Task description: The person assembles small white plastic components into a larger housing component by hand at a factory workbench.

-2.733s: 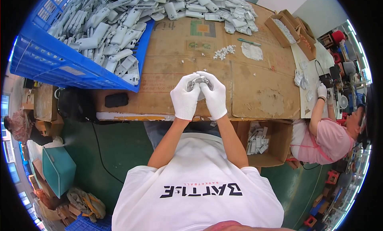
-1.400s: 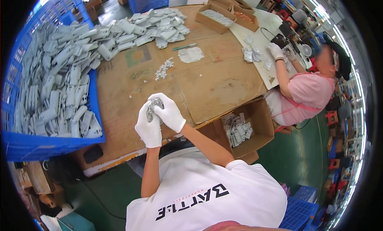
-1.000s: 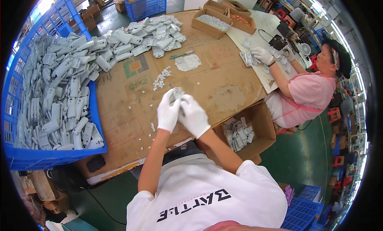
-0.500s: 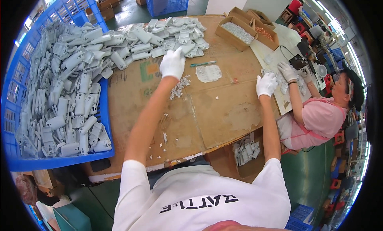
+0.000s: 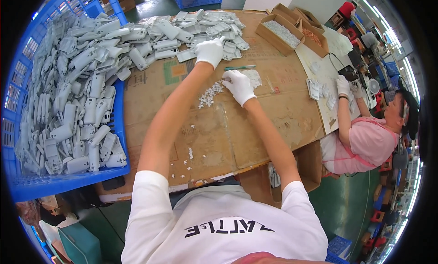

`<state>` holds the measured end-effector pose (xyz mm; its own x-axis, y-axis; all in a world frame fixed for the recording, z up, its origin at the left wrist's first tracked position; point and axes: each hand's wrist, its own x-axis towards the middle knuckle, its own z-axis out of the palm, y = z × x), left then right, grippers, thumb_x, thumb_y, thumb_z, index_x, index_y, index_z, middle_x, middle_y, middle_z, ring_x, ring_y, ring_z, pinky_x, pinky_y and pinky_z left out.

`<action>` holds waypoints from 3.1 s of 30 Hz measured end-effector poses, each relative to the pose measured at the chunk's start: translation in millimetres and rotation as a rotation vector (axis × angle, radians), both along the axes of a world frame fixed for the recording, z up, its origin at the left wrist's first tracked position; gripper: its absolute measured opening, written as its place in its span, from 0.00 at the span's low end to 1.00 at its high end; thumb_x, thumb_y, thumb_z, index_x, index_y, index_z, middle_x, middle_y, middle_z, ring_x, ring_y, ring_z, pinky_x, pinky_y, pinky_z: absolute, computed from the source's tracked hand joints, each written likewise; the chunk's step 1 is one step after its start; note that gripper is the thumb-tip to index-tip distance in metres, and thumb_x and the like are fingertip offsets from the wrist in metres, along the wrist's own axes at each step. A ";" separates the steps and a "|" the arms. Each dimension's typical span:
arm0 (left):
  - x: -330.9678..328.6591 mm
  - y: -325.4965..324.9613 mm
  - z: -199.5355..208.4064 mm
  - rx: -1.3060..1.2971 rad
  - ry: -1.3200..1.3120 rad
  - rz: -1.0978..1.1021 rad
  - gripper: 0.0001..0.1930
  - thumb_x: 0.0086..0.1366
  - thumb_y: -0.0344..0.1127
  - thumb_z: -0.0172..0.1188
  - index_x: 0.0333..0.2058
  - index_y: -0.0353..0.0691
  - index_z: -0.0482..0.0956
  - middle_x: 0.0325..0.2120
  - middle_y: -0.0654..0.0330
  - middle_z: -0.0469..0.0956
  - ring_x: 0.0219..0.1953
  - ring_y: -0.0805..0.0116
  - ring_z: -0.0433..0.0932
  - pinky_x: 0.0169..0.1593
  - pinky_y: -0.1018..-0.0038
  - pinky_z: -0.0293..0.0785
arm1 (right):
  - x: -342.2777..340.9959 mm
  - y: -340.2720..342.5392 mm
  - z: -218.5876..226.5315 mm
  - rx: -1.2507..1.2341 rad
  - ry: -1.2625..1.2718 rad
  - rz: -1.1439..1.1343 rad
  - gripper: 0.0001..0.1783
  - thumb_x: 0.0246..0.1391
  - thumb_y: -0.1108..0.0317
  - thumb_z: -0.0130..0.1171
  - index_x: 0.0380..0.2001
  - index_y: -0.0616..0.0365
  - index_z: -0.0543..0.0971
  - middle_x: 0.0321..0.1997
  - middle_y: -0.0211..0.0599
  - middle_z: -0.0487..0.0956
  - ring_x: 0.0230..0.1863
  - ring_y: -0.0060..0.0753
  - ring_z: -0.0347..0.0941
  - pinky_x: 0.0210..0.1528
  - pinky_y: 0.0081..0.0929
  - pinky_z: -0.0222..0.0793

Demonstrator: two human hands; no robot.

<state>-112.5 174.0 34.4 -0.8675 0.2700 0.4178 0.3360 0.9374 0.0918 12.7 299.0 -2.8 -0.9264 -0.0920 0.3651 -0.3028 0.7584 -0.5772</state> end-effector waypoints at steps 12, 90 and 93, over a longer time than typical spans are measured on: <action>203.5 -114.4 3.2 1.420 -0.596 -0.107 0.38 0.50 0.18 0.52 0.65 0.43 0.66 0.43 0.54 0.78 0.42 0.66 0.79 0.47 0.73 0.76 | -37.4 -18.9 19.7 0.629 -0.170 -0.028 0.08 0.51 0.66 0.61 0.32 0.58 0.83 0.36 0.53 0.83 0.39 0.56 0.81 0.41 0.48 0.78; 339.6 -124.7 44.3 1.040 -0.201 0.144 0.17 0.57 0.27 0.64 0.47 0.38 0.82 0.37 0.53 0.85 0.40 0.64 0.86 0.43 0.73 0.79 | 173.7 -127.8 67.0 -0.746 -0.321 0.311 0.09 0.60 0.75 0.55 0.43 0.62 0.79 0.35 0.28 0.80 0.36 0.16 0.74 0.41 0.18 0.71; 337.7 -124.2 44.4 1.050 -0.211 0.141 0.17 0.57 0.28 0.64 0.47 0.38 0.82 0.36 0.52 0.85 0.40 0.64 0.86 0.43 0.73 0.79 | 171.6 -126.9 65.9 -0.796 -0.337 0.305 0.11 0.56 0.79 0.53 0.41 0.63 0.79 0.35 0.29 0.80 0.37 0.16 0.74 0.42 0.19 0.72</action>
